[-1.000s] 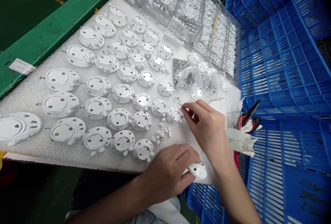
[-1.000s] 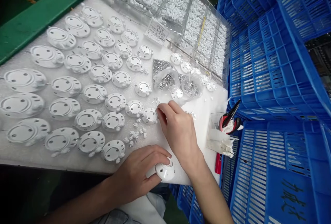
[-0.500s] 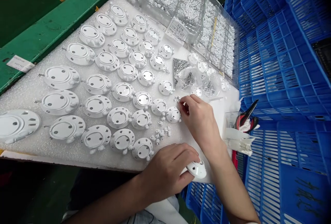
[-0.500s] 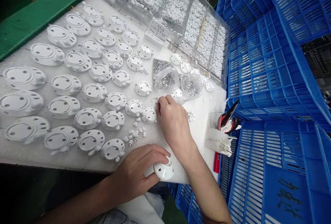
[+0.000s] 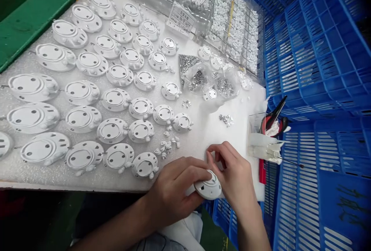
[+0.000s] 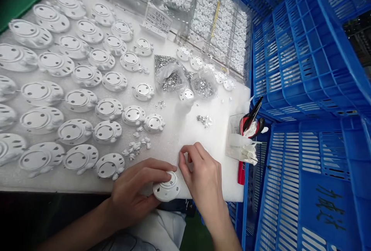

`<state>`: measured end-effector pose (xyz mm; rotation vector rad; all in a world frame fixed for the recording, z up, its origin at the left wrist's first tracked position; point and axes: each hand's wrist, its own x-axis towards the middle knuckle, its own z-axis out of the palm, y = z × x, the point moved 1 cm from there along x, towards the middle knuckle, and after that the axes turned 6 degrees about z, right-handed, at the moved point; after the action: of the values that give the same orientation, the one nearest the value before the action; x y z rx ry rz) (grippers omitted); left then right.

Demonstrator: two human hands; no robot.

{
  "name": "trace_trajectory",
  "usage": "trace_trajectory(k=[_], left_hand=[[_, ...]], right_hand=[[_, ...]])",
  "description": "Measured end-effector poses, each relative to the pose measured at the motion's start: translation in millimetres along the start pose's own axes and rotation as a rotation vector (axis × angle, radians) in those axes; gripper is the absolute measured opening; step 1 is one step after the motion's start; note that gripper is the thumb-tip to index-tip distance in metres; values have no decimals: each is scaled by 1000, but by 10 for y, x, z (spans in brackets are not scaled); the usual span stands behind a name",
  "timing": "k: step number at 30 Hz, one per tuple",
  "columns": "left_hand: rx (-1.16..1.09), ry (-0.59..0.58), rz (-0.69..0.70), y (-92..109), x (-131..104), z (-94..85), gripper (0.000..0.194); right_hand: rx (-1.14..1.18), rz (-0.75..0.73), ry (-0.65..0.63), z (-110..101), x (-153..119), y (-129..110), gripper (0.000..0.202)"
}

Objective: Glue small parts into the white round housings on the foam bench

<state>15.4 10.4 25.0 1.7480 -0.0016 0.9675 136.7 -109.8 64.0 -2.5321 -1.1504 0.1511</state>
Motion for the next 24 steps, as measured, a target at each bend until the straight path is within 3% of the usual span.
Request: trace_trajectory(k=[4, 9, 15, 21, 24], left_hand=[[23, -13, -13, 16, -6, -14, 8], [29, -29, -23, 36, -36, -31, 6], [68, -27, 11, 24, -18, -30, 4], [60, -25, -5, 26, -6, -33, 7], [62, -36, -25, 42, 8, -35, 11]], right_hand=[[54, -14, -57, -57, -9, 62, 8], [97, -40, 27, -179, -1, 129, 8], [51, -140, 22, -86, 35, 81, 6], [-91, -140, 11, -8, 87, 24, 9], [46, -95, 6, -44, 107, 30, 11]])
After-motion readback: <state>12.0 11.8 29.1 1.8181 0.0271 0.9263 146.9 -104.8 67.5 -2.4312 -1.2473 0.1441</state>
